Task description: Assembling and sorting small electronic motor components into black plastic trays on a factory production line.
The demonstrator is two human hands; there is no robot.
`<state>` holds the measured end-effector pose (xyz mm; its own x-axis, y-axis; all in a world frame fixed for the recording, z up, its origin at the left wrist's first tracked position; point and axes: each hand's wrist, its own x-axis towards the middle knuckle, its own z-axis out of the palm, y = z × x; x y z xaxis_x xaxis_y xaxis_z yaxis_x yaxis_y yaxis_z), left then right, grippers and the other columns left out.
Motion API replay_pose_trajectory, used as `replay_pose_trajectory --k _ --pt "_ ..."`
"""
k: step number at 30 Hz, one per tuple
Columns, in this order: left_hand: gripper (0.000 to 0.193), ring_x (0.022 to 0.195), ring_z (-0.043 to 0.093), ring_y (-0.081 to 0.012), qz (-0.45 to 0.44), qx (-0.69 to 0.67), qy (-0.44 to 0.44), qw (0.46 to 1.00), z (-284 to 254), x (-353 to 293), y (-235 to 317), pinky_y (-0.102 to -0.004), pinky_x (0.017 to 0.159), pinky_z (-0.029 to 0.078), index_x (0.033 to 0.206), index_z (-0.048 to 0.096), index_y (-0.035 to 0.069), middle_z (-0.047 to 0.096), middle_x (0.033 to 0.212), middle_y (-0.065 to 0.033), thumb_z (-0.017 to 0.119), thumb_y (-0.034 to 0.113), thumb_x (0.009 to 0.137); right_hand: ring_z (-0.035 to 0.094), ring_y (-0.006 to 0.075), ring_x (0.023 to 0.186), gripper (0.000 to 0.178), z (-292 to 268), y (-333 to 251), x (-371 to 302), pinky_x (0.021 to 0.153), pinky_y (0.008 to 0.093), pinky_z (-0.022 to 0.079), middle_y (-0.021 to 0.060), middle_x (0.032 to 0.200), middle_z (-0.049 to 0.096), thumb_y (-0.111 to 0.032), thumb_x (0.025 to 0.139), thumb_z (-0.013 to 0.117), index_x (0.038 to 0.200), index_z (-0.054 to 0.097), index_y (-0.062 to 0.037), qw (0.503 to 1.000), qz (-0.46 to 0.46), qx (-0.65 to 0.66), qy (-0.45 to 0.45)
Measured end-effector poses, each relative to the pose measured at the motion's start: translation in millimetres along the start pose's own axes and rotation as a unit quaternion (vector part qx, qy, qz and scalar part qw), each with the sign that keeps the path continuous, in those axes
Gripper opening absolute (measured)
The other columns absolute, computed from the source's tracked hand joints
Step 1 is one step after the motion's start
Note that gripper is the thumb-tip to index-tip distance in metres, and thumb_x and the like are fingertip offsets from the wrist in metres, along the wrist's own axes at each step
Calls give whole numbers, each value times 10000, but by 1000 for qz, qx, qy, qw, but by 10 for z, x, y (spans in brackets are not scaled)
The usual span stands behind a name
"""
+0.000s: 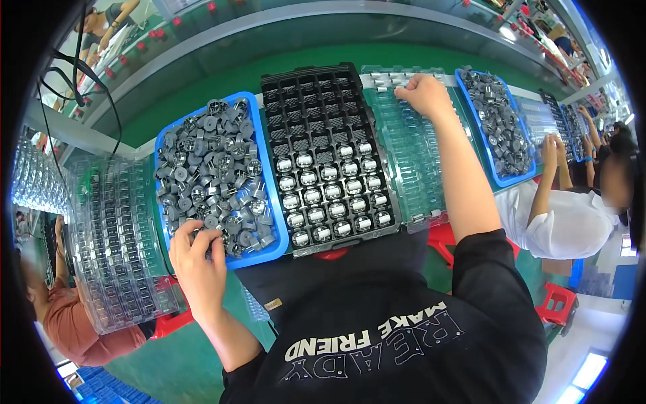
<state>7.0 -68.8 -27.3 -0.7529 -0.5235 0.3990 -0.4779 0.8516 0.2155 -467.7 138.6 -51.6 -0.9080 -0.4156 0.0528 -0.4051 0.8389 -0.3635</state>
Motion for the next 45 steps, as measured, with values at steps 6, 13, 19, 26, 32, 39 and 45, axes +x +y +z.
replay_pose_trajectory --k 6,13,19,26,32,39,45 --pt "121 1042 624 -312 -22 -56 36 998 2 54 41 -415 938 441 922 650 36 719 1073 -102 680 -19 818 738 297 889 260 89 76 49 856 411 564 136 896 763 -271 772 759 949 760 -81 995 -73 66 -10" --pt "164 831 661 -101 -168 -424 170 874 307 176 160 -247 728 544 1098 604 9 712 1035 -83 561 -73 963 685 179 853 192 130 317 83 801 323 518 98 889 745 -197 913 706 996 730 -25 975 -189 117 9" --pt "201 868 659 -182 -98 -160 167 968 487 481 188 -327 792 523 1107 703 11 675 1064 -107 563 5 963 647 158 869 182 -17 320 1 826 310 498 42 882 696 -144 943 685 1092 702 -40 971 -209 109 -39" --pt "207 778 588 -61 -254 -612 77 745 350 396 392 -214 656 470 1129 691 -11 721 1128 -93 520 -30 1014 659 118 814 163 -212 -149 -384 770 266 527 46 941 724 -110 974 656 1104 699 -22 961 -93 259 -34" --pt "305 933 705 -175 -234 -814 -58 529 321 293 715 -282 760 594 1317 642 -22 688 1273 -200 519 35 1044 697 135 877 200 -370 -900 -1646 819 272 564 91 1048 740 48 914 675 1108 724 32 847 -152 500 -101" --pt "394 1106 681 -235 -218 -880 -97 411 448 195 916 -390 933 565 1420 571 24 663 1319 -183 590 149 1046 711 146 933 265 -85 -1323 -2486 837 265 586 119 1056 721 134 860 715 1116 703 67 789 -179 568 -148" --pt "498 1242 604 -226 -183 -897 -74 396 406 93 1004 -377 1029 513 1457 524 13 618 1375 -154 655 61 979 719 246 910 318 53 -1381 -2465 798 324 574 145 1013 750 -105 795 885 1049 741 21 815 -370 441 68"
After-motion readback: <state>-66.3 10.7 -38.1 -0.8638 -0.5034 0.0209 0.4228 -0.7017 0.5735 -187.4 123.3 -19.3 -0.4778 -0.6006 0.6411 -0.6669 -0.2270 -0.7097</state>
